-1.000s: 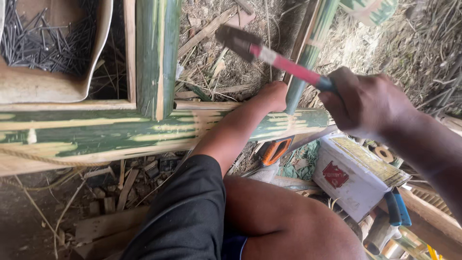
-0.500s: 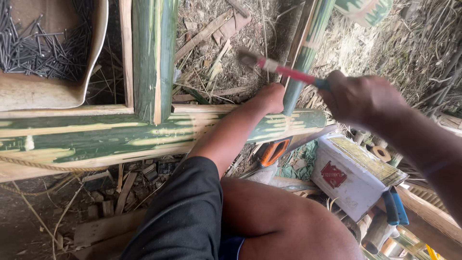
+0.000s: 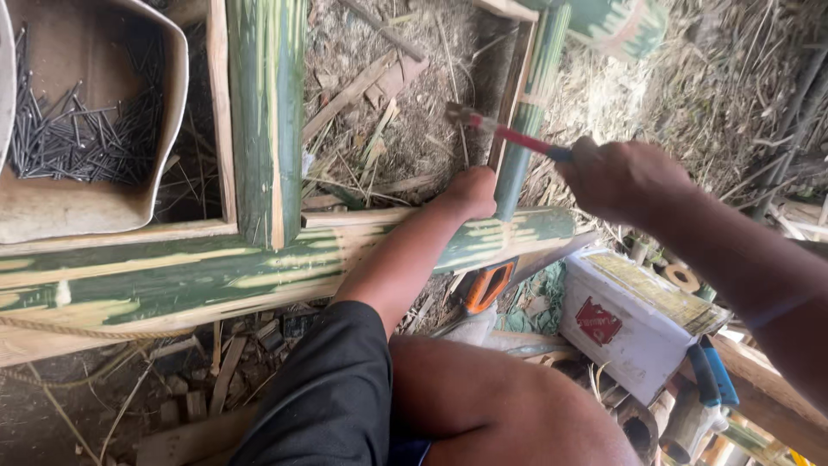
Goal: The person assembles a bamboo frame by hammering nails into joints and sawing bamboo pieces to fit. They use a hammer and hand saw to secure and trim the bamboo components.
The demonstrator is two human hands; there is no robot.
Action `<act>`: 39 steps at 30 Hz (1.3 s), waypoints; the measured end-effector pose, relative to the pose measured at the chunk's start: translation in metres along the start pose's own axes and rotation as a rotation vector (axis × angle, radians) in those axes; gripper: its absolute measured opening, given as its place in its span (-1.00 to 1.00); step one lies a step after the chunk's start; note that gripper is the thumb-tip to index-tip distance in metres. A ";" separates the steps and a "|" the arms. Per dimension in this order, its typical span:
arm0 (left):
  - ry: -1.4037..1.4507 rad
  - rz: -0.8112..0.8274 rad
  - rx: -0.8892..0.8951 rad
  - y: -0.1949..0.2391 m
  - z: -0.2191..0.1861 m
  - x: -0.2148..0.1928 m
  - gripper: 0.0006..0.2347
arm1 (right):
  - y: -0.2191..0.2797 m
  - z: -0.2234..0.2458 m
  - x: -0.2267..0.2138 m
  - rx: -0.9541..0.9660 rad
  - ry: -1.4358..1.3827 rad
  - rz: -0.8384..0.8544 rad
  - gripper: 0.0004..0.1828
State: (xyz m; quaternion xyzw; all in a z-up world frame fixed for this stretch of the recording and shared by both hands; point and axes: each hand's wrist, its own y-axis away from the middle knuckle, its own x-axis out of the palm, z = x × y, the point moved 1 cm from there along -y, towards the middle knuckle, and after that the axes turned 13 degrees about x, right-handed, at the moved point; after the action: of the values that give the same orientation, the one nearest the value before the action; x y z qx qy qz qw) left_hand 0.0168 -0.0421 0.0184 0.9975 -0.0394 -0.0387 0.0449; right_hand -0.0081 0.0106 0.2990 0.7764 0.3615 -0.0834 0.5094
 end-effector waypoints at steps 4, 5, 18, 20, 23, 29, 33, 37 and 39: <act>-0.007 0.037 -0.033 0.009 0.007 0.011 -0.74 | -0.004 0.003 -0.004 0.162 -0.556 -0.063 -0.67; 0.002 0.033 -0.043 0.007 0.008 0.011 -0.73 | -0.004 0.004 -0.007 0.112 -0.495 -0.118 -0.68; 0.038 -0.012 -0.010 0.007 0.007 0.008 -0.76 | -0.007 -0.004 -0.009 0.400 -0.175 0.558 -0.46; 0.026 -0.007 0.008 0.007 0.006 0.008 -0.75 | -0.006 -0.005 -0.006 0.448 -0.192 0.499 -0.45; 0.028 -0.028 0.016 0.005 0.008 0.006 -0.75 | -0.010 -0.009 0.001 0.297 -0.370 0.052 -0.50; 0.021 -0.033 0.008 0.007 0.010 0.010 -0.76 | 0.007 -0.007 0.026 0.217 -0.069 0.032 -0.65; 0.058 -0.057 0.017 0.000 0.013 0.007 -0.74 | 0.002 -0.006 0.016 0.099 -0.094 -0.187 -0.68; 0.022 -0.063 0.028 0.005 0.017 0.018 -0.76 | 0.003 -0.003 0.007 0.407 -0.253 0.342 -0.53; 0.019 -0.103 0.022 0.000 0.017 0.016 -0.71 | 0.003 -0.008 0.007 0.532 -0.173 0.659 -0.47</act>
State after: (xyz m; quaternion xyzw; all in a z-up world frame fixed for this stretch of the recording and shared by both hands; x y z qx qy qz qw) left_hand 0.0313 -0.0449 0.0002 0.9989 0.0118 -0.0309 0.0325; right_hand -0.0030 0.0200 0.3017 0.9448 0.0161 -0.0714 0.3193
